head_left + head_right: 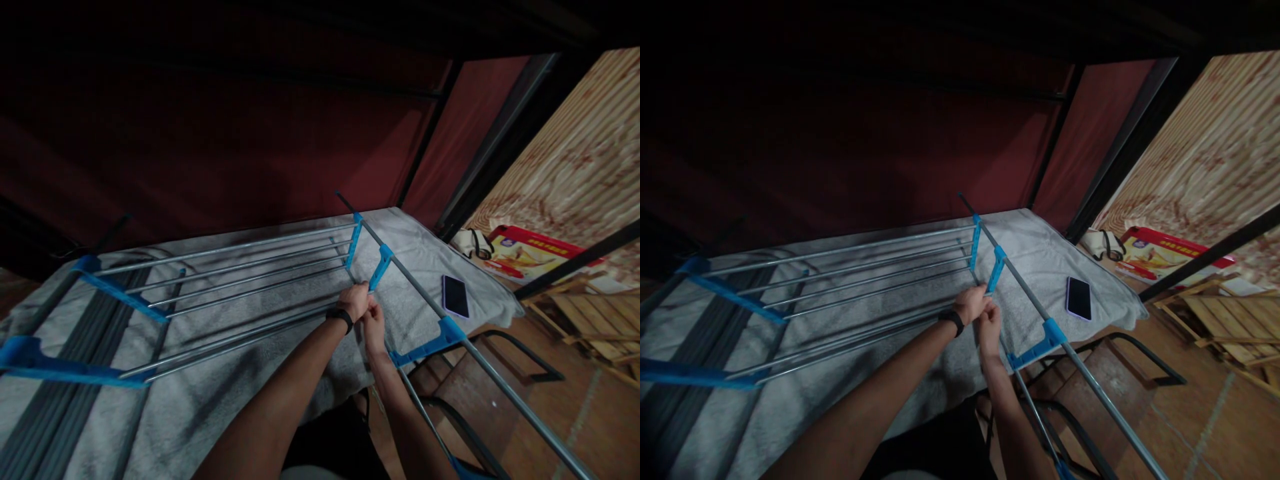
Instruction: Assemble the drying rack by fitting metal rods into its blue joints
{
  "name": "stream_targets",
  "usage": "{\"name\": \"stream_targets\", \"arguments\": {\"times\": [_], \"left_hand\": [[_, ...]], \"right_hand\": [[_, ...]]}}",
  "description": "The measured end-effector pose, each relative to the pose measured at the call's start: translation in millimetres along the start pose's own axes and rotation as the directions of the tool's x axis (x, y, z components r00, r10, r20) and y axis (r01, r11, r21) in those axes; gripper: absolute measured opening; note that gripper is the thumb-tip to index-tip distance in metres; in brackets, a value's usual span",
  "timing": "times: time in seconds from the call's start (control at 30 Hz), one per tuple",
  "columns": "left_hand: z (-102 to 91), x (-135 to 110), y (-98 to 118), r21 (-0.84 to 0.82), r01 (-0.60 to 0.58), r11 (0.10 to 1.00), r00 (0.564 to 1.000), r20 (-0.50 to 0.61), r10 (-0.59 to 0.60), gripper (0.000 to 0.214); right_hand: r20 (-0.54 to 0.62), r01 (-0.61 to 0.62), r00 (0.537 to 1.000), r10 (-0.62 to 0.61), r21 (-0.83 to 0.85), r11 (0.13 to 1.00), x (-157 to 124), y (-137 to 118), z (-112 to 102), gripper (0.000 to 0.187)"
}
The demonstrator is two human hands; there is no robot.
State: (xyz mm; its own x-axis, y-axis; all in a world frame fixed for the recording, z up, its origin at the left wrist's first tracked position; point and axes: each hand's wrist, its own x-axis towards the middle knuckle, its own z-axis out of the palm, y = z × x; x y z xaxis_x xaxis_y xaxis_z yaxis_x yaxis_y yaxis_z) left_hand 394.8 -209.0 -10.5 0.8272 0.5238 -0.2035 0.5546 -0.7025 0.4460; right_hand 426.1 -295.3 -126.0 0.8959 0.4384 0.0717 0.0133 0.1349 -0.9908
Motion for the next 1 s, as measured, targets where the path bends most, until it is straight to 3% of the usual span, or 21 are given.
{"name": "stream_targets", "arguments": {"times": [0.1, 0.23, 0.43, 0.8, 1.0], "left_hand": [[0.5, -0.1, -0.2, 0.008, -0.016, 1.000, 1.000, -0.004, 0.016, 0.029], [-2.2, -2.4, 1.6, 0.016, -0.023, 1.000, 1.000, -0.001, 0.023, 0.029], [-7.1, -6.4, 4.8, 0.028, -0.015, 1.000, 1.000, -0.001, 0.015, 0.031], [-4.4, -4.1, 4.2, 0.027, -0.015, 1.000, 1.000, -0.007, 0.015, 0.034], [-4.4, -3.5, 4.0, 0.038, -0.023, 0.999, 1.000, -0.003, 0.023, 0.034]], "right_hand": [[-0.117, 0.096, 0.987, -0.115, -0.157, 0.983, 17.3, -2.0, -3.6, 0.040], [-0.007, 0.165, 0.985, -0.174, -0.281, 0.946, 34.9, -7.9, 0.6, 0.050], [0.088, 0.103, 0.993, -0.076, -0.355, 0.929, 44.0, -15.4, 0.9, 0.037], [0.154, 0.189, 0.981, -0.120, -0.594, 0.782, 47.8, -17.1, -7.6, 0.022], [0.178, 0.208, 0.976, -0.125, -0.601, 0.772, 49.5, -19.6, -8.1, 0.022]]}}
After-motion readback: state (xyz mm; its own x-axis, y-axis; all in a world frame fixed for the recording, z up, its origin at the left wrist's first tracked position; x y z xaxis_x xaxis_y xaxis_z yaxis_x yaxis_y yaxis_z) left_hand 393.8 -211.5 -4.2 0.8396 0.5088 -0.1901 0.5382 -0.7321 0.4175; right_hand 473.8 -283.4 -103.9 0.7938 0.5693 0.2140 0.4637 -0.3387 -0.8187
